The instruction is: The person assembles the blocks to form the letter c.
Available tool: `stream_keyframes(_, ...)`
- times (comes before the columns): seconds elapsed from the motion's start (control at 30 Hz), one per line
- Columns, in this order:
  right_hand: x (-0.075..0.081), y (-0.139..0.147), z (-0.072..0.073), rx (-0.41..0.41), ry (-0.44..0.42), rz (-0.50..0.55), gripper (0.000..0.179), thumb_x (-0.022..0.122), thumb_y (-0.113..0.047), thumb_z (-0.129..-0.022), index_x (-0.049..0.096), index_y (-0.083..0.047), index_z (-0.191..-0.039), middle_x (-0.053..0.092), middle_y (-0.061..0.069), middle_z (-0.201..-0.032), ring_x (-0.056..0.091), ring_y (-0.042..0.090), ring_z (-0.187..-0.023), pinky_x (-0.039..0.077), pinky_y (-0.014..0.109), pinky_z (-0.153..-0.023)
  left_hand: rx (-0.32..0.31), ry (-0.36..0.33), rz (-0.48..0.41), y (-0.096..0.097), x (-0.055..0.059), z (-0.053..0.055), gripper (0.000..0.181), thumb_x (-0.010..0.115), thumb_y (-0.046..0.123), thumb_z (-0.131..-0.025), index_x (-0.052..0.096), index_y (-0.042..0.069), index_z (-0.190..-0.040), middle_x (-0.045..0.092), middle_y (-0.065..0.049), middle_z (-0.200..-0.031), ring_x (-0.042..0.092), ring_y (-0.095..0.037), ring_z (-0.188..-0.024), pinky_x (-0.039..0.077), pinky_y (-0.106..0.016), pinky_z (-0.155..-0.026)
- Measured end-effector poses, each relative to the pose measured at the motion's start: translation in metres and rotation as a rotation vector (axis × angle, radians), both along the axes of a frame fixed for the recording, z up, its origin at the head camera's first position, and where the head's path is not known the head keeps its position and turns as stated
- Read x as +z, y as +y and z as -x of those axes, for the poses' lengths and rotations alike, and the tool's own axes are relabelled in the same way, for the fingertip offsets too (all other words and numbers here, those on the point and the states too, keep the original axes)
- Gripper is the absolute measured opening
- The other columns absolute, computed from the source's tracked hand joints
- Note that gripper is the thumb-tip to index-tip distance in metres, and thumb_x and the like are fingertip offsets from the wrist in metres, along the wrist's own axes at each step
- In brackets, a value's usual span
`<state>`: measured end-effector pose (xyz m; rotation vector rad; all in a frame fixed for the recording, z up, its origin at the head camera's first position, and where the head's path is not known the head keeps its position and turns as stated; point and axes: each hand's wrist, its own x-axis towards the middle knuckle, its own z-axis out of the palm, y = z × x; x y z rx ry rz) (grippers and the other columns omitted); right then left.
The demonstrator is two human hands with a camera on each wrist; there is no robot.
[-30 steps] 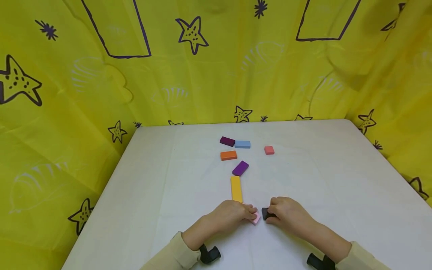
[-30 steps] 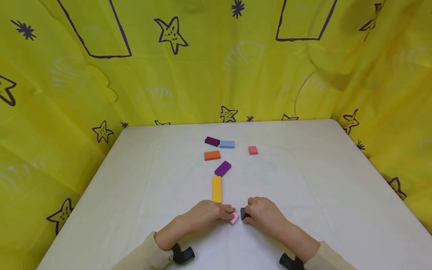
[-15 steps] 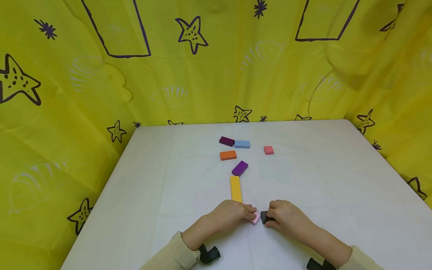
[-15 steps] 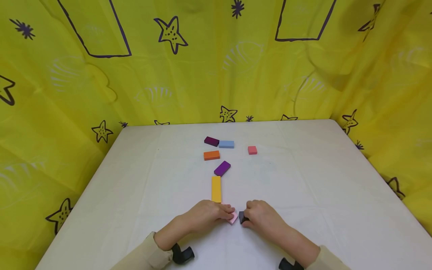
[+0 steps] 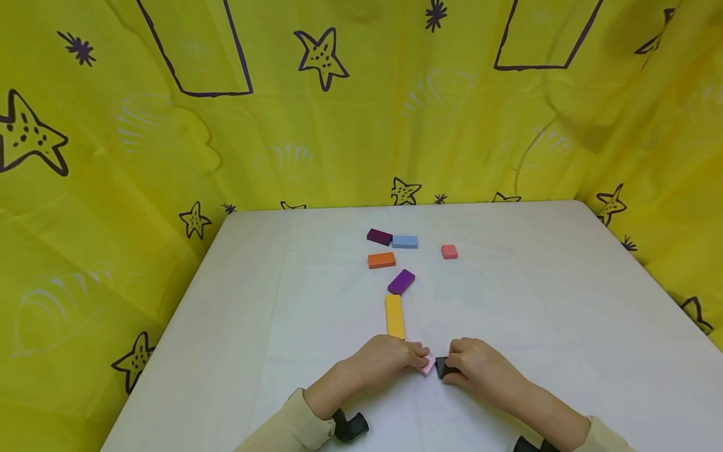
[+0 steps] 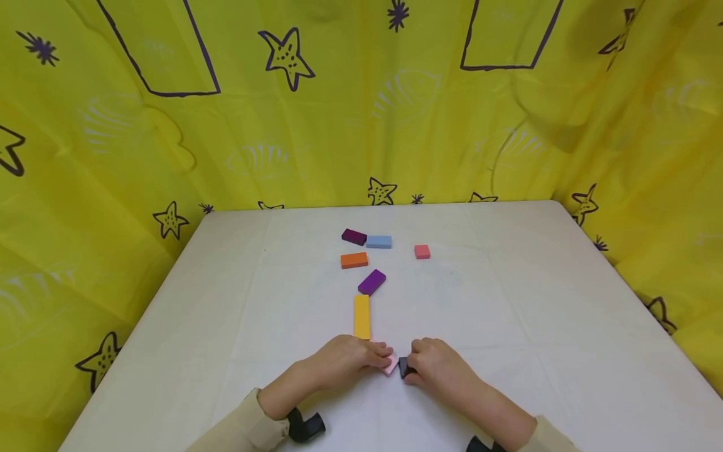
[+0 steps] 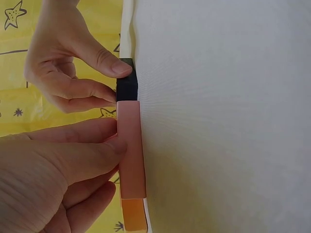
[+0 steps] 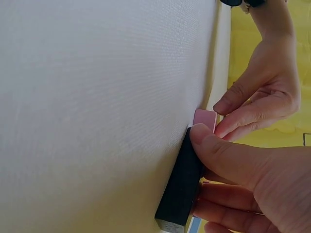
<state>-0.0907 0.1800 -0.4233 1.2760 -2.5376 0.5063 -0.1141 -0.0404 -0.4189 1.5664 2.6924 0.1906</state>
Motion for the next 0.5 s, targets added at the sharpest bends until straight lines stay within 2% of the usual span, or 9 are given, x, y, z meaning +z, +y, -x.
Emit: stream_keyframes(0.5,0.0008,-0.0007,-0.0039,-0.013,-0.019,0.002,0.026,0.08,-0.019,-0.065,0.055,-0.018,-0.06,0.041,-0.014,-0.068,0.036,0.0,-0.059,0.035,0.019,-0.053,-0.001,0.002,-0.004,-0.0001,0.0,0.0002,0.027,0.056,0.02,-0.091,0.065,0.022,-0.117,0.059,0.012,-0.119,0.049,0.002,-0.112,0.041,-0.015,-0.085)
